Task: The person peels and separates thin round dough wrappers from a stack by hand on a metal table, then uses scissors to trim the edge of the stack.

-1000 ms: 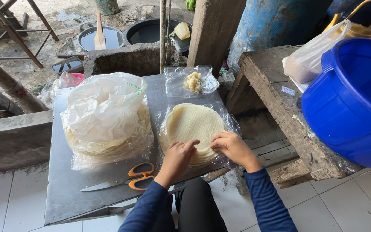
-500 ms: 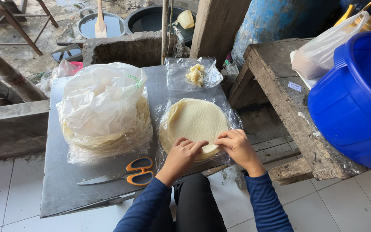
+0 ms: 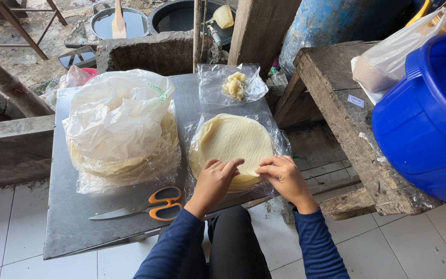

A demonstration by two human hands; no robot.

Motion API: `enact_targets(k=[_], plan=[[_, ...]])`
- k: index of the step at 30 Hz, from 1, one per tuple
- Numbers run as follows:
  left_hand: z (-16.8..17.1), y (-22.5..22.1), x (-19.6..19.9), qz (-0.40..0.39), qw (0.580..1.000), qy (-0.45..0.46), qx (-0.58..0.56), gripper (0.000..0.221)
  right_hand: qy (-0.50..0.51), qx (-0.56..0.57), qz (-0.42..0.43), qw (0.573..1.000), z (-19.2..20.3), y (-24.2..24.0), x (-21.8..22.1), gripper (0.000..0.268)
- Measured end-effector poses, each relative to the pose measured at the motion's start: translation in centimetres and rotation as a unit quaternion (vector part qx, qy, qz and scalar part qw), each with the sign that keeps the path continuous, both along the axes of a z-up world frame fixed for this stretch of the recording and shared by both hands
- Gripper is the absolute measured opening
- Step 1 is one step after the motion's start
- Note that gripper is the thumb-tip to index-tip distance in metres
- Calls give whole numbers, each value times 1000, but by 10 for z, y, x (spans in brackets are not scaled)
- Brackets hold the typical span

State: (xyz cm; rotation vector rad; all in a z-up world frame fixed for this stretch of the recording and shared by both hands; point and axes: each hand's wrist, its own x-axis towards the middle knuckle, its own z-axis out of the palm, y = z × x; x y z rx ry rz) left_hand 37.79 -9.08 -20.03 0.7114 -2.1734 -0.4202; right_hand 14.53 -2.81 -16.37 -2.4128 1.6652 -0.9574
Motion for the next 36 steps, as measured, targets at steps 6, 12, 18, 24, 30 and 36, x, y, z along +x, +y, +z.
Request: enact_targets(k=[6, 12, 18, 24, 30, 36], plan=[[0, 1, -3, 2, 1000, 12, 25, 30, -13, 10, 20, 1000, 5, 3, 5, 22], [4, 0, -7, 18, 997, 57, 56, 30, -23, 20, 4, 1000, 8, -4, 16, 29], [7, -5, -7, 13, 988, 97, 116, 33, -136, 75, 7, 988, 10, -13, 20, 19], [4, -10, -3, 12, 994, 63, 89, 32, -118, 80, -10, 990, 6, -14, 25, 23], [7, -7, 1, -9, 998, -53, -30, 57, -17, 32, -18, 999, 23, -27, 16, 15], [31, -74, -12, 108, 992, -34, -56, 31, -34, -85, -19, 996, 77, -73, -10, 9]])
